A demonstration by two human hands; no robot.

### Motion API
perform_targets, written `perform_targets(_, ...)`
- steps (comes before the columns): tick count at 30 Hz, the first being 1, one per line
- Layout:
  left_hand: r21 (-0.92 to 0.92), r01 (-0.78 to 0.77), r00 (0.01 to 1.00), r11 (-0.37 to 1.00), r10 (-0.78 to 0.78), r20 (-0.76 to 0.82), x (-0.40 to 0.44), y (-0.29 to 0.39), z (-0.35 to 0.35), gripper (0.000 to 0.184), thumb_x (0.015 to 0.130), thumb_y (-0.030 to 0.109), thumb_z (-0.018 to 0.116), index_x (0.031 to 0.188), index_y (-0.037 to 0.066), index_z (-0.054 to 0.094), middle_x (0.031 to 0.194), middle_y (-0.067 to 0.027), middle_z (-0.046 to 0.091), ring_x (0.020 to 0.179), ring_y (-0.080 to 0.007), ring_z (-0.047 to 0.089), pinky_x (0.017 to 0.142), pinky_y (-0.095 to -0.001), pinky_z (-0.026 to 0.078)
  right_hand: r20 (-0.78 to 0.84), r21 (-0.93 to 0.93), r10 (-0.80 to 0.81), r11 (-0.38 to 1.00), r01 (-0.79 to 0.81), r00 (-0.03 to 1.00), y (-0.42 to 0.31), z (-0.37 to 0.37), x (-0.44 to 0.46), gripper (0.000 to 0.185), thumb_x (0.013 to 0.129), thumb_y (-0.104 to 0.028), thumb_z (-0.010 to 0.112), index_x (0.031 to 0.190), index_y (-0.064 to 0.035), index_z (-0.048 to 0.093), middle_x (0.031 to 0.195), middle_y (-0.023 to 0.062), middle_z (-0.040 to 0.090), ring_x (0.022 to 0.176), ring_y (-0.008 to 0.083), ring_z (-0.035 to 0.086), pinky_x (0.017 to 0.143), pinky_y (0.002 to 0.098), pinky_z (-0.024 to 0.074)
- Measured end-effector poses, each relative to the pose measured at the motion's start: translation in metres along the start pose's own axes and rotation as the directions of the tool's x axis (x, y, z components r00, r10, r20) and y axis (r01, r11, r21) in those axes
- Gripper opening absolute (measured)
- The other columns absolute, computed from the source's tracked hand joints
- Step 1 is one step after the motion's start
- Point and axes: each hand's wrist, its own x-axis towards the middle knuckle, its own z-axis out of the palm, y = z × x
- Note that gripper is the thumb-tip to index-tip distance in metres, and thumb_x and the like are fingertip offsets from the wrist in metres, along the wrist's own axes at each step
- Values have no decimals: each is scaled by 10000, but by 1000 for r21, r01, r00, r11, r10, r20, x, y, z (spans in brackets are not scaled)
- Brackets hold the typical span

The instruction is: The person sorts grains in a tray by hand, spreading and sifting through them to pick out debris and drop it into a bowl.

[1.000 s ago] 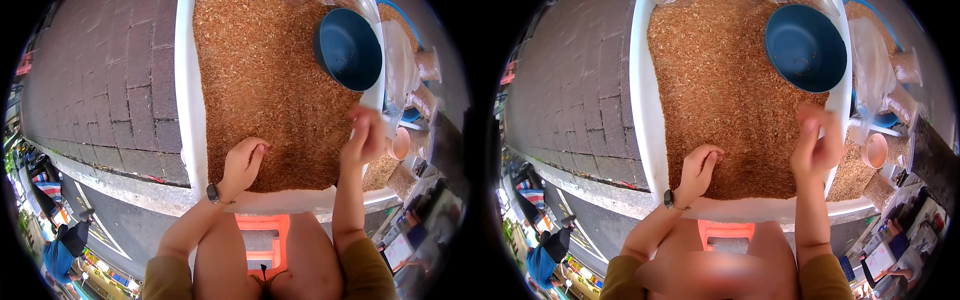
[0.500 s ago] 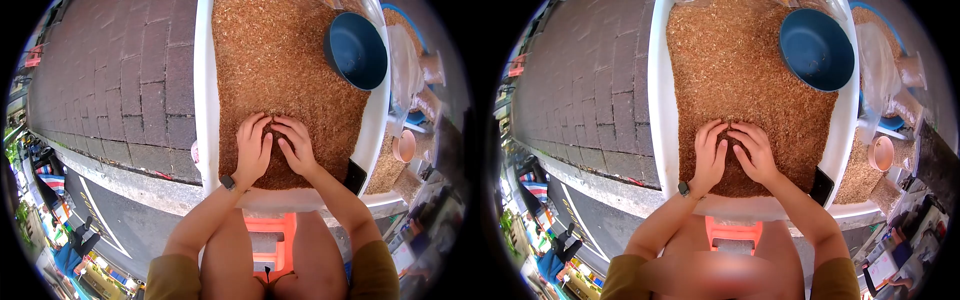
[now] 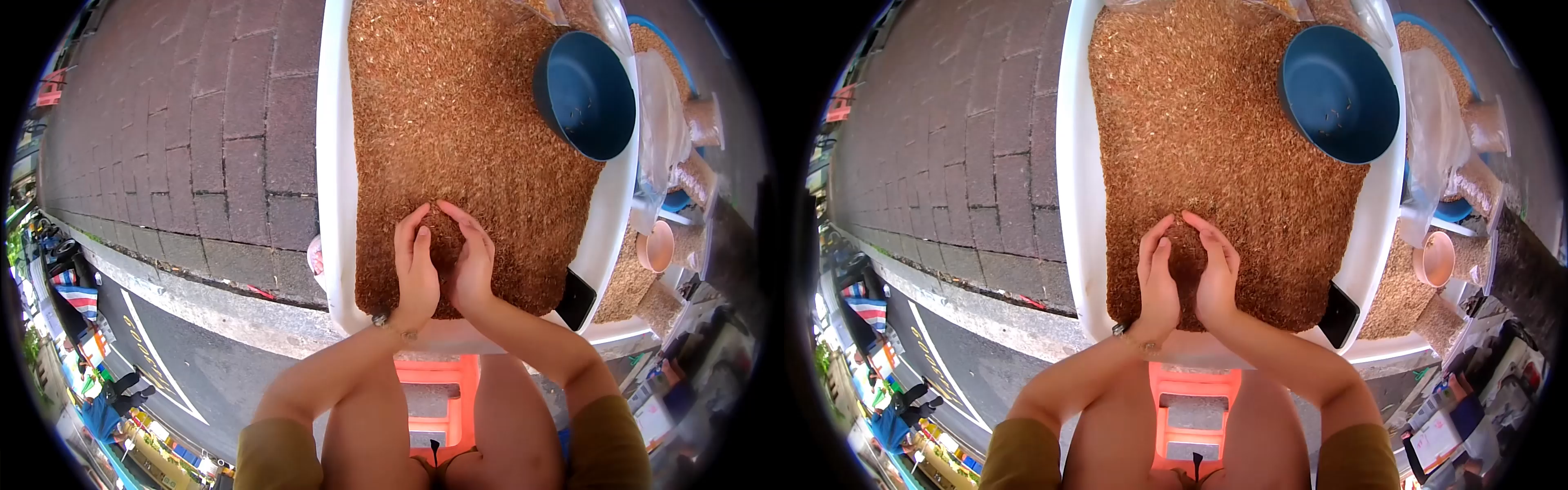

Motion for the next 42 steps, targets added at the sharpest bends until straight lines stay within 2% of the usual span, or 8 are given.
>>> perform_targets(8, -695, 414, 836, 588, -548, 34, 12, 13, -13, 320, 928, 224, 494, 1161, 23, 583, 1131, -84, 610, 1058, -194, 556, 935, -355, 433, -66, 138, 143, 981, -133, 987, -4, 13, -11, 418, 891, -192, 396, 1193, 47, 558, 1286, 130, 542, 1279, 213, 401, 1105, 347, 240)
perform_targets(11, -701, 471, 772, 536, -634, 33, 16, 30, -6, 343, 918, 248, 508, 1177, 33, 574, 1150, -81, 607, 1076, -205, 560, 952, -368, 431, -32, 237, 185, 956, -173, 982, -18, 17, -6, 418, 885, -190, 397, 1195, 42, 555, 1301, 131, 528, 1271, 229, 412, 1101, 367, 259)
perform_targets(15, -685, 356, 920, 635, -369, 136, 31, 74, 2, 425, 919, 283, 510, 1268, 39, 512, 1245, -99, 551, 1165, -217, 511, 1007, -393, 392, 79, 381, -6, 924, -24, 997, -58, 22, 13, 447, 895, -197, 387, 1248, 40, 527, 1380, 148, 468, 1318, 261, 383, 1119, 392, 248)
perform_targets(19, -713, 199, 973, 672, -221, 63, 52, 82, -11, 492, 943, 301, 485, 1352, 33, 428, 1351, -119, 457, 1250, -245, 432, 1075, -403, 307, 218, -350, -479, 775, 526, 850, -84, 9, 51, 413, 927, -161, 504, 1321, -36, 516, 1468, 187, 370, 1419, 297, 241, 1140, 420, 192)
perform_targets(23, -339, 190, 980, 921, -200, 6, 47, 54, -33, 513, 970, 320, 391, 1413, 62, 356, 1446, -96, 360, 1317, -267, 338, 1122, -411, 210, 122, -517, -487, 712, 475, 865, -77, -19, 68, 300, 910, -81, 538, 1204, -44, 589, 1351, 170, 465, 1307, 286, 389, 1091, 386, 284)
perform_targets(30, 225, 120, 966, 967, -166, 198, 25, 21, -45, 152, 954, 65, 485, 1077, 34, 570, 1020, -68, 554, 949, -148, 535, 866, -254, 420, 170, -614, -532, 601, 512, 829, -64, -32, 84, 197, 851, 6, 608, 1043, -32, 626, 944, 73, 598, 804, 136, 570, 701, 261, 466)
perform_targets(35, 628, -343, 912, 699, 87, 401, 36, 16, -30, 131, 874, 24, 535, 998, 14, 575, 919, -134, 532, 831, -274, 542, 762, -369, 445, 283, -600, -605, 494, 630, 744, -85, 23, 126, 177, 823, -23, 670, 997, -46, 653, 721, 40, 580, 589, 94, 546, 509, 255, 440)
perform_targets(42, 771, -504, 858, 389, 124, 498, 35, 19, -25, 231, 858, 187, 598, 1036, 50, 545, 932, -122, 494, 872, -313, 510, 766, -419, 413, 469, -624, -573, 323, 712, 672, -84, 61, 178, 181, 773, -124, 725, 944, -115, 663, 631, 58, 576, 515, 177, 559, 494, 295, 468)
